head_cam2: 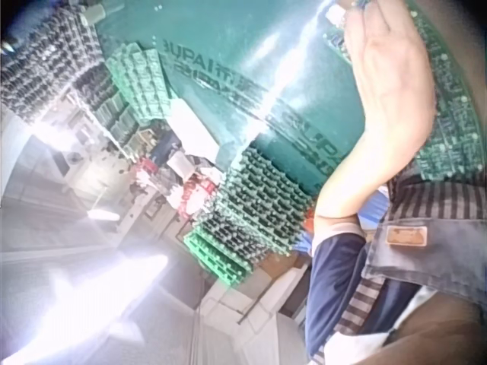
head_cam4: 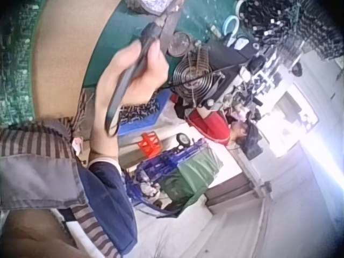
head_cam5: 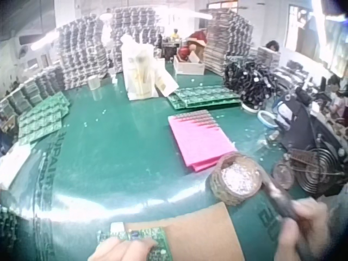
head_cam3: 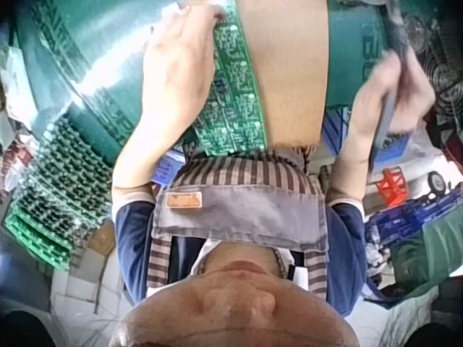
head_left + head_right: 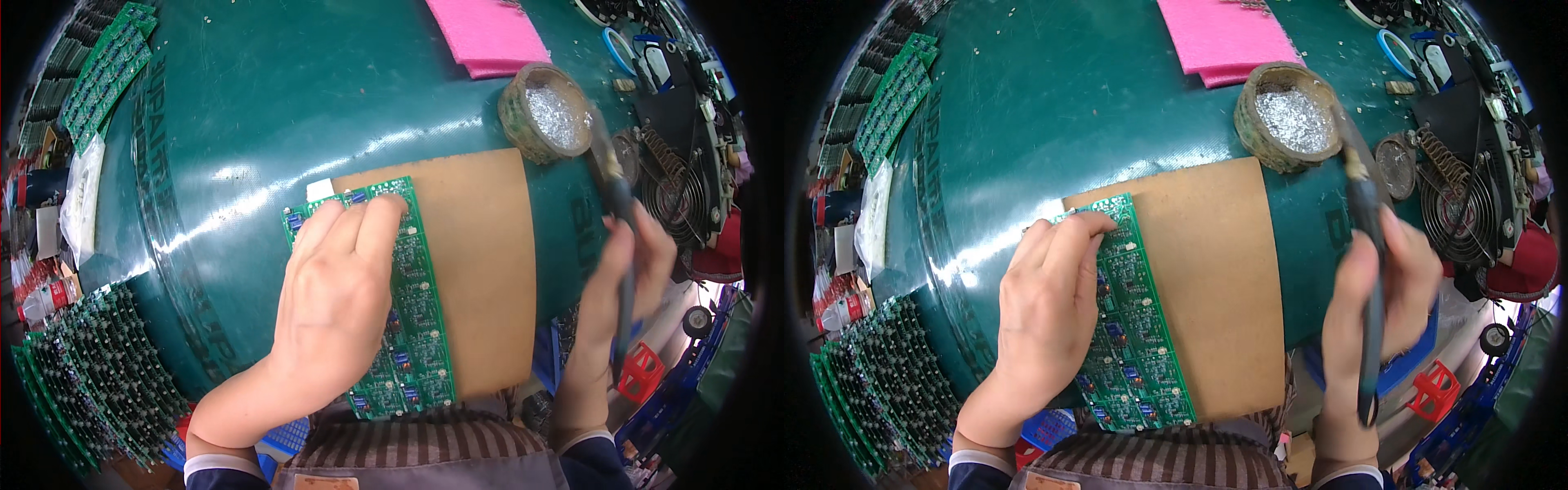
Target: The person solders electronic components onto circuit boards using a soldering iron, places the completed boards onto a stack, and takes another circuit board to solder.
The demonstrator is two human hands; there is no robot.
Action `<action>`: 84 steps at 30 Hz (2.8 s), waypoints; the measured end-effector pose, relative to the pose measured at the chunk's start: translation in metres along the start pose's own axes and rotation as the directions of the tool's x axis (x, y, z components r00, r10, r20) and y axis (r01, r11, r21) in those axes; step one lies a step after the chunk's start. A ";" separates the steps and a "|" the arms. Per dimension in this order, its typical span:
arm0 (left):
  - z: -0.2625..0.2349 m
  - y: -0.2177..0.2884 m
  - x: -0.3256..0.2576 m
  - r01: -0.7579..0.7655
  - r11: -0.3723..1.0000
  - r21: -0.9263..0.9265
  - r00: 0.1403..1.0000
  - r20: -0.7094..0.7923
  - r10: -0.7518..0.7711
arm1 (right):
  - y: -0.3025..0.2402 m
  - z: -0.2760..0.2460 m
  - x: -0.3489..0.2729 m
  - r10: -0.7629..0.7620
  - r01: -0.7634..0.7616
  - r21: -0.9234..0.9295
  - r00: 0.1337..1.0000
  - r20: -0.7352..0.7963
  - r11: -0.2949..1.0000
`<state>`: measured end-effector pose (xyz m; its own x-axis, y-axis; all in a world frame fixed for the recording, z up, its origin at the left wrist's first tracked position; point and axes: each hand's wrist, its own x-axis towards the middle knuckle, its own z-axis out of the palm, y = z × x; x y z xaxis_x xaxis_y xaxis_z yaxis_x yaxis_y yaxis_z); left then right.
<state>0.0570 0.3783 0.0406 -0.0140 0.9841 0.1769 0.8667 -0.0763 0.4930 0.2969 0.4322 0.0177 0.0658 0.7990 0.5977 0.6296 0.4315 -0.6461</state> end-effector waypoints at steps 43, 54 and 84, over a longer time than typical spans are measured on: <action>0.010 0.009 -0.031 0.017 1.000 -0.014 0.999 -0.036 -0.017 | -0.054 -0.010 -0.042 -0.140 -0.049 0.344 0.853 0.502 0.938; 0.001 0.017 -0.031 0.044 0.994 0.098 0.998 0.045 -0.049 | -0.044 -0.023 -0.031 -0.163 0.026 0.332 0.905 0.393 0.943; 0.017 0.034 -0.072 -0.034 0.997 0.073 0.997 -0.073 0.039 | -0.054 -0.041 -0.069 -0.152 -0.042 0.371 0.866 0.477 0.928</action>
<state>0.0960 0.3076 0.0303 -0.0166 0.9660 0.2581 0.9008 -0.0976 0.4231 0.2905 0.3368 0.0311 -0.4075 0.8260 0.3894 0.2940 0.5223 -0.8005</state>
